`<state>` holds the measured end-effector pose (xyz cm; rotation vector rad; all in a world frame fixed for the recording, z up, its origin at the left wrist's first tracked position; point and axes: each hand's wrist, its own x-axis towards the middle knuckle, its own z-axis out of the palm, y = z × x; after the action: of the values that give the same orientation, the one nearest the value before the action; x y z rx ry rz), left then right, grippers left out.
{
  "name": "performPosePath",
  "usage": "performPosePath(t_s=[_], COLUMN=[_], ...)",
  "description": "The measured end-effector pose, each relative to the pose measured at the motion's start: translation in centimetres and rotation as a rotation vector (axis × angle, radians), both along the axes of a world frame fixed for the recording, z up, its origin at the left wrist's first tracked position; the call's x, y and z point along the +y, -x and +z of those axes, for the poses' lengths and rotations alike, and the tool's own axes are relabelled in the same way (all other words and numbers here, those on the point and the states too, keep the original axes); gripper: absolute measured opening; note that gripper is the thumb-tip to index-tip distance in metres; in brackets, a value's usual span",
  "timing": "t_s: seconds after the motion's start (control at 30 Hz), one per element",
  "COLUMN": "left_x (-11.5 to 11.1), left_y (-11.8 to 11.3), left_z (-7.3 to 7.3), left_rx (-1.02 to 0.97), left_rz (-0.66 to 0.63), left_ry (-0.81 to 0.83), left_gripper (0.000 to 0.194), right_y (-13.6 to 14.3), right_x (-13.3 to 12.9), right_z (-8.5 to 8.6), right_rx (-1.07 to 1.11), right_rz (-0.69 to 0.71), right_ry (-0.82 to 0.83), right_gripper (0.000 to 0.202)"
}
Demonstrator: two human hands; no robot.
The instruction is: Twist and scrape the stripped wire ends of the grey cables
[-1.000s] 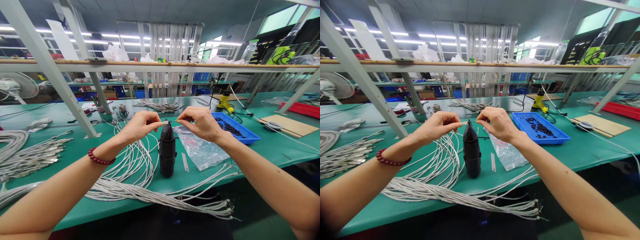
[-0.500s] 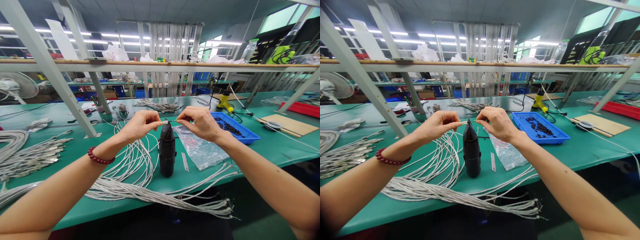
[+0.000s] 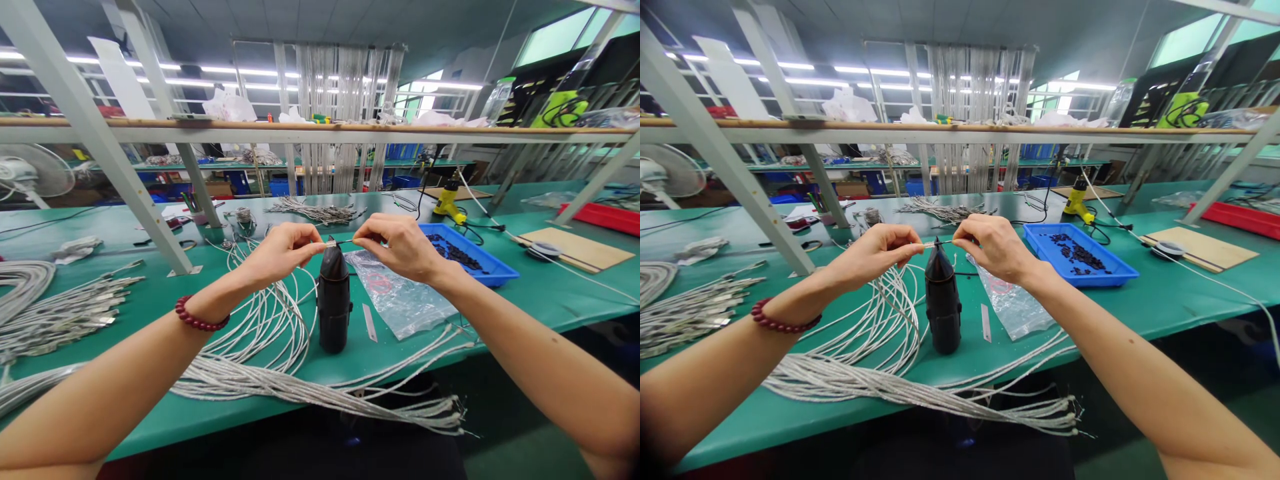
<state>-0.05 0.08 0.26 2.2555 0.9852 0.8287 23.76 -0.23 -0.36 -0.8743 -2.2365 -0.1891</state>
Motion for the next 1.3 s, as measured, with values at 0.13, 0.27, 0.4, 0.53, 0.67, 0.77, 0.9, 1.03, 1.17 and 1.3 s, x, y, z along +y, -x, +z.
performPosePath(t_s=[0.13, 0.27, 0.4, 0.53, 0.67, 0.77, 0.9, 1.03, 1.17, 1.3], left_x=[-0.08, -0.08, -0.09, -0.1, -0.07, -0.04, -0.01, 0.06, 0.17, 0.25], left_y=[-0.03, 0.0, 0.04, -0.04, -0.13, -0.08, -0.02, -0.04, 0.01, 0.18], left_z=[0.11, 0.17, 0.08, 0.1, 0.11, 0.01, -0.18, -0.28, -0.26, -0.24], left_rx=[0.025, 0.034, 0.046, 0.069, 0.074, 0.06, -0.025, -0.091, -0.075, -0.012], left_rz=[0.014, 0.022, 0.024, 0.025, 0.041, 0.035, 0.008, -0.021, -0.018, 0.004], left_ry=[-0.006, 0.006, 0.016, 0.016, 0.006, 0.008, 0.012, 0.041, 0.034, -0.008], left_gripper=[0.026, 0.024, 0.027, 0.032, 0.035, 0.035, 0.026, 0.022, 0.023, 0.029], right_y=[-0.05, -0.05, 0.0, 0.03, -0.05, -0.05, 0.09, 0.2, 0.17, 0.12], right_x=[0.02, 0.02, 0.03, 0.04, 0.06, 0.05, 0.02, 0.05, 0.1, 0.16], right_z=[-0.06, -0.07, -0.04, -0.03, -0.02, -0.01, -0.01, -0.06, -0.11, -0.1], right_rx=[-0.002, -0.006, -0.016, -0.023, -0.031, -0.028, -0.009, 0.006, 0.008, -0.004], right_rz=[0.0, 0.002, 0.0, -0.008, -0.011, -0.007, 0.006, 0.006, 0.0, -0.006], right_ry=[-0.003, -0.005, -0.012, -0.004, -0.003, -0.015, -0.031, -0.032, -0.031, -0.025], right_gripper=[0.01, 0.01, 0.01, 0.01, 0.011, 0.009, 0.008, 0.009, 0.009, 0.009])
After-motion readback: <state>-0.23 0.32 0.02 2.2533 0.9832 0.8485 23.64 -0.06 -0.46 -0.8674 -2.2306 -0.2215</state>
